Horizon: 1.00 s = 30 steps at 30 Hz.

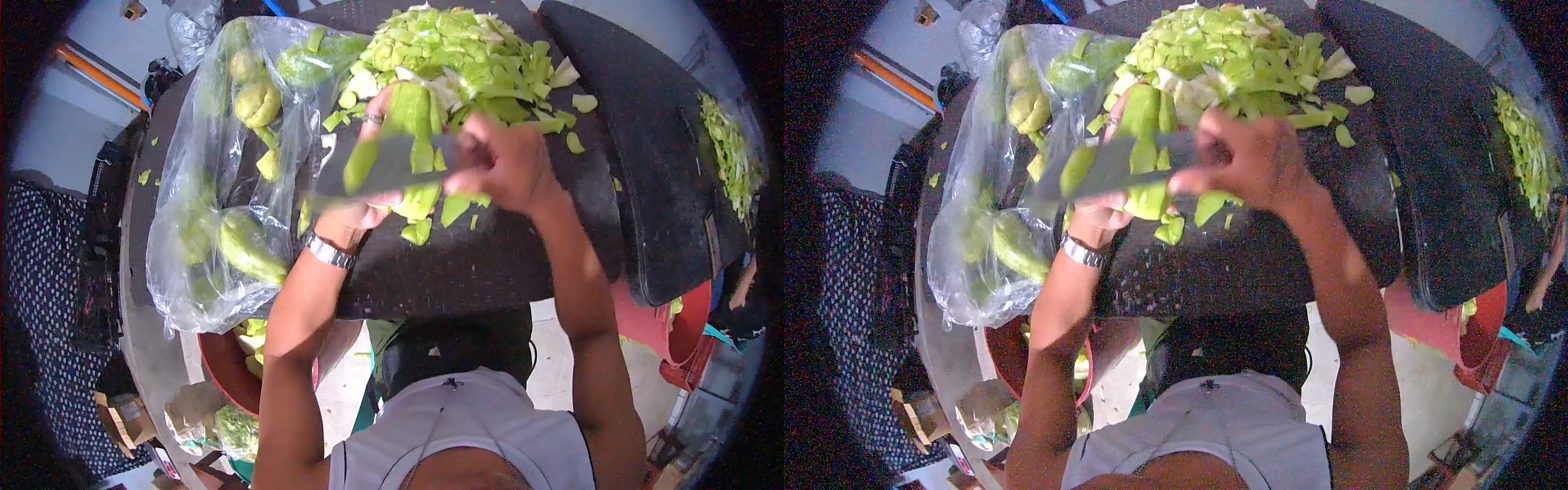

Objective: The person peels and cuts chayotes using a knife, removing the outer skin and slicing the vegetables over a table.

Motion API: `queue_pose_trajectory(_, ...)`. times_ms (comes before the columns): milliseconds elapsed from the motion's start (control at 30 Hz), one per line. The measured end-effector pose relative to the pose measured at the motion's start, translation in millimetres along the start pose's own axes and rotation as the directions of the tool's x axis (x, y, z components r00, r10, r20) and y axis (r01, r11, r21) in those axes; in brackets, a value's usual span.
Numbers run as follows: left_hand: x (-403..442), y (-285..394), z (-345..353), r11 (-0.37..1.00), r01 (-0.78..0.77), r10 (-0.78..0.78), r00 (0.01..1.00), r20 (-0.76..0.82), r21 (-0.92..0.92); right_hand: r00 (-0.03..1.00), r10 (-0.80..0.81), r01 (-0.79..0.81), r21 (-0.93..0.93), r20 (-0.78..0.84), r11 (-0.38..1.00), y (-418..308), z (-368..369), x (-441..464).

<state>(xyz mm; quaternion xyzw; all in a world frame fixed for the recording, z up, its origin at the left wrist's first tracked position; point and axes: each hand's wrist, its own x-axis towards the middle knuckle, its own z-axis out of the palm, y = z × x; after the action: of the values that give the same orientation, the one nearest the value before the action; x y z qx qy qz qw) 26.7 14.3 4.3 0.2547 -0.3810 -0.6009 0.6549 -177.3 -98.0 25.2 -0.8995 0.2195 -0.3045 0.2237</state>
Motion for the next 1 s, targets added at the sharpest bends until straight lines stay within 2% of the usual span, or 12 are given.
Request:
queue_pose_trajectory(33,-2,3,2,0.998,0.030,-0.028,0.999,0.023,-0.053,0.980,0.195,-0.199,0.090,0.050,0.976,15,1,2)
queue_pose_trajectory(200,1,8,-7,0.993,0.036,-0.037,0.999,-0.009,-0.115,0.981,0.180,-0.184,0.065,0.069,0.981,17,-2,4)
queue_pose_trajectory(300,1,4,-2,0.995,-0.066,0.060,0.995,-0.084,-0.070,0.997,0.055,-0.060,0.081,0.053,0.995,-5,5,2)
queue_pose_trajectory(333,0,0,-8,1.000,-0.011,0.010,0.991,-0.133,-0.007,0.996,0.064,-0.069,0.074,0.066,0.995,-9,2,3)
queue_pose_trajectory(433,-1,1,4,0.985,0.113,-0.101,0.991,0.090,-0.129,0.979,0.187,-0.192,-0.049,-0.085,0.980,32,3,10)
queue_pose_trajectory(467,6,1,8,0.994,0.054,-0.040,0.989,0.145,-0.092,0.940,0.334,-0.337,-0.050,-0.068,0.940,42,-12,14)
queue_pose_trajectory(567,6,5,13,0.995,0.053,-0.045,0.995,0.090,-0.085,0.914,0.382,-0.396,-0.097,-0.133,0.913,69,-18,11)
queue_pose_trajectory(700,5,5,6,0.988,0.101,-0.095,0.994,0.056,-0.115,0.840,0.542,-0.541,-0.121,-0.029,0.832,31,-24,16)
queue_pose_trajectory(800,2,-2,-5,0.973,0.092,-0.086,0.996,0.037,-0.210,0.907,0.420,-0.419,0.111,0.016,0.901,13,-10,11)
queue_pose_trajectory(900,-3,-6,-7,0.978,0.047,-0.070,0.991,-0.109,-0.203,0.970,0.211,-0.228,0.159,0.117,0.960,-19,-9,0)
queue_pose_trajectory(933,-2,-9,-1,0.988,-0.033,0.004,0.983,-0.185,-0.154,0.976,0.177,-0.198,0.179,0.128,0.964,-24,-4,-2)
queue_pose_trajectory(1000,-4,-10,-4,0.995,-0.050,0.032,0.981,-0.189,-0.088,0.985,0.136,-0.153,0.170,0.108,0.974,-24,3,-2)
